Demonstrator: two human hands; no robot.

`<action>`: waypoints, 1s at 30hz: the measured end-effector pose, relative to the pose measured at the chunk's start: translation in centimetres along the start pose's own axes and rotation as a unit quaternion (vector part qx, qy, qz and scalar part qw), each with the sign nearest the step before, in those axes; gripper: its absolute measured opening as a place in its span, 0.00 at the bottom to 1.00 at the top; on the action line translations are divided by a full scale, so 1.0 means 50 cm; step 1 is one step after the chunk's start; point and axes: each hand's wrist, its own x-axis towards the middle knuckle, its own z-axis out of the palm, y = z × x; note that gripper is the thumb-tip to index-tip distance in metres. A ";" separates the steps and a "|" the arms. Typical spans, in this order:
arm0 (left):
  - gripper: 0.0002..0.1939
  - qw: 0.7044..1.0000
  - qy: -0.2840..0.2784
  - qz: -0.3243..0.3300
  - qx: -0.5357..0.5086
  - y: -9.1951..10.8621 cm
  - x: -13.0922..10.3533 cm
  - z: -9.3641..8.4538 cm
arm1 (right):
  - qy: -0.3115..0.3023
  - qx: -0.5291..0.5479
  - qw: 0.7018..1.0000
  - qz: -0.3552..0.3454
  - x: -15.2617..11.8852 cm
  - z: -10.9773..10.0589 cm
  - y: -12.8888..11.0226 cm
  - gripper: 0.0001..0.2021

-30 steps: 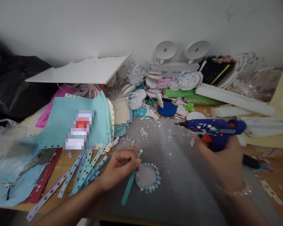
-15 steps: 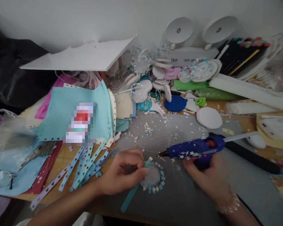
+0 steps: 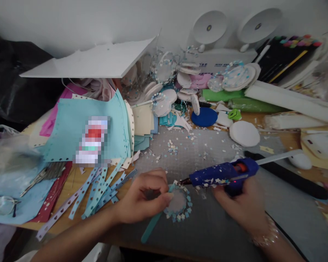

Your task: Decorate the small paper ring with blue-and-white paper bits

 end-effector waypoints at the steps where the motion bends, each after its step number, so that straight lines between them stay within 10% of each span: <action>1: 0.17 1.000 0.000 0.000 0.001 0.001 0.000 0.000 | 0.001 -0.002 1.000 0.000 0.001 -0.001 -0.001 0.09; 30: 0.15 1.000 -0.007 0.013 -0.020 -0.004 0.002 0.002 | -0.014 -0.046 0.998 -0.034 0.009 -0.005 -0.006 0.08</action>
